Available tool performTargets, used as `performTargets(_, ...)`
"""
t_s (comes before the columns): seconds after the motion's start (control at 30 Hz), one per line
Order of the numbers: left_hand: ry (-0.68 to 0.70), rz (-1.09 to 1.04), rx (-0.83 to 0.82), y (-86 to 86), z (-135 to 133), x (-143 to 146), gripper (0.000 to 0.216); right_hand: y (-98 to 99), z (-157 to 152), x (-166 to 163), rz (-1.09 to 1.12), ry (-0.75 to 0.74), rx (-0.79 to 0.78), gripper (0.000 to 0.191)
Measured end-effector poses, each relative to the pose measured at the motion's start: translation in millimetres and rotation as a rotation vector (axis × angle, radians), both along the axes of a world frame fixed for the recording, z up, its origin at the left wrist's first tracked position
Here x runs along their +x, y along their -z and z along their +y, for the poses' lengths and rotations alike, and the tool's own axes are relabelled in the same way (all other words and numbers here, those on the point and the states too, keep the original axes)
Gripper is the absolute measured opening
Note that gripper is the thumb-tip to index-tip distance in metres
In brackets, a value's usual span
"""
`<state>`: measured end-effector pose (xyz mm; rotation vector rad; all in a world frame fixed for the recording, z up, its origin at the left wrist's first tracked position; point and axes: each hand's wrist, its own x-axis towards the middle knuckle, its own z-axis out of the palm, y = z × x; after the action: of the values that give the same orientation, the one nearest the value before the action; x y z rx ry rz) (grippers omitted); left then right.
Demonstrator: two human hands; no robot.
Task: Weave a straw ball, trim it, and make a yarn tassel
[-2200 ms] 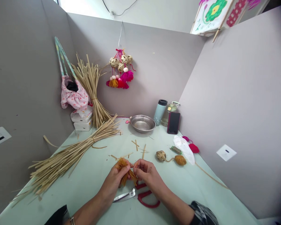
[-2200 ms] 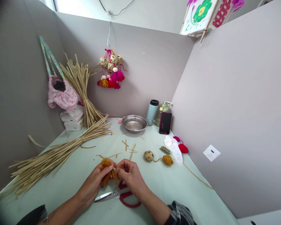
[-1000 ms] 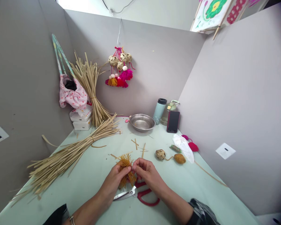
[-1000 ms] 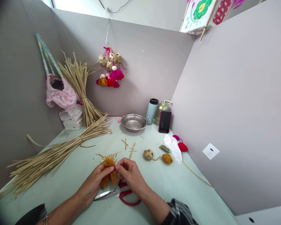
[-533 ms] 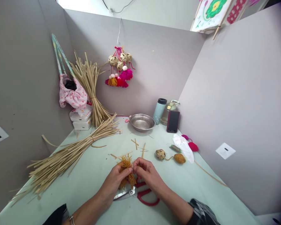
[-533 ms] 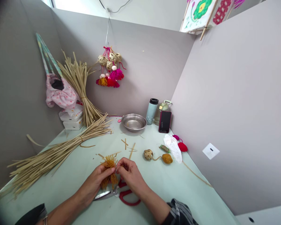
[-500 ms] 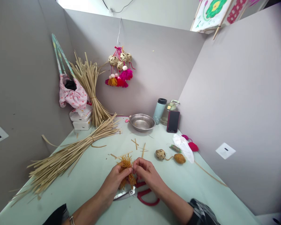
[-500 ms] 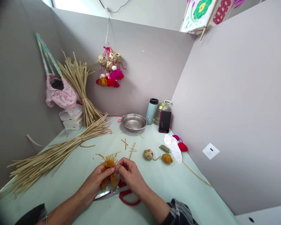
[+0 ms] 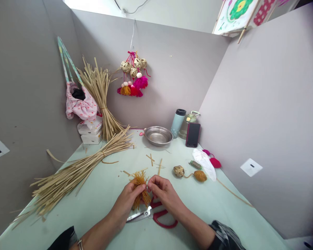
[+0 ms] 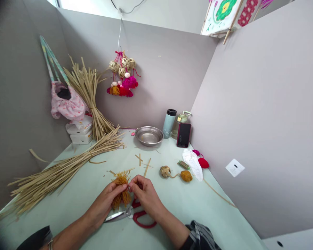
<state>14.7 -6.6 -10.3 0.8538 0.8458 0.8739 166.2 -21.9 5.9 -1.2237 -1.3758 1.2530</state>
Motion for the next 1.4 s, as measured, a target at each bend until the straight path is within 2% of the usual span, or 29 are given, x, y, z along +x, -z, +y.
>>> performTargets(0.33, 0.009, -0.023, -0.042, 2.1, 0.8, -0.9, 0.032, 2.6, -0.2, -1.5, 0.009, 0.011, -0.033, 0.022)
performTargets(0.6, -0.060, -0.046, -0.105, -0.1, 0.2, -2.8, 0.019, 0.5, -2.4, -2.5, 0.023, -0.023, -0.055, 0.017)
performTargets(1.0, 0.013, -0.006, 0.016, 3.2, 2.2, -0.8, 0.022, 0.7, -0.8, -2.4, 0.032, 0.017, -0.039, 0.017)
performTargets(1.4, 0.028, -0.002, -0.004, 0.4, 0.7, -0.4, 0.019, 3.4, -2.8, -1.7, 0.020, -0.028, -0.030, 0.010)
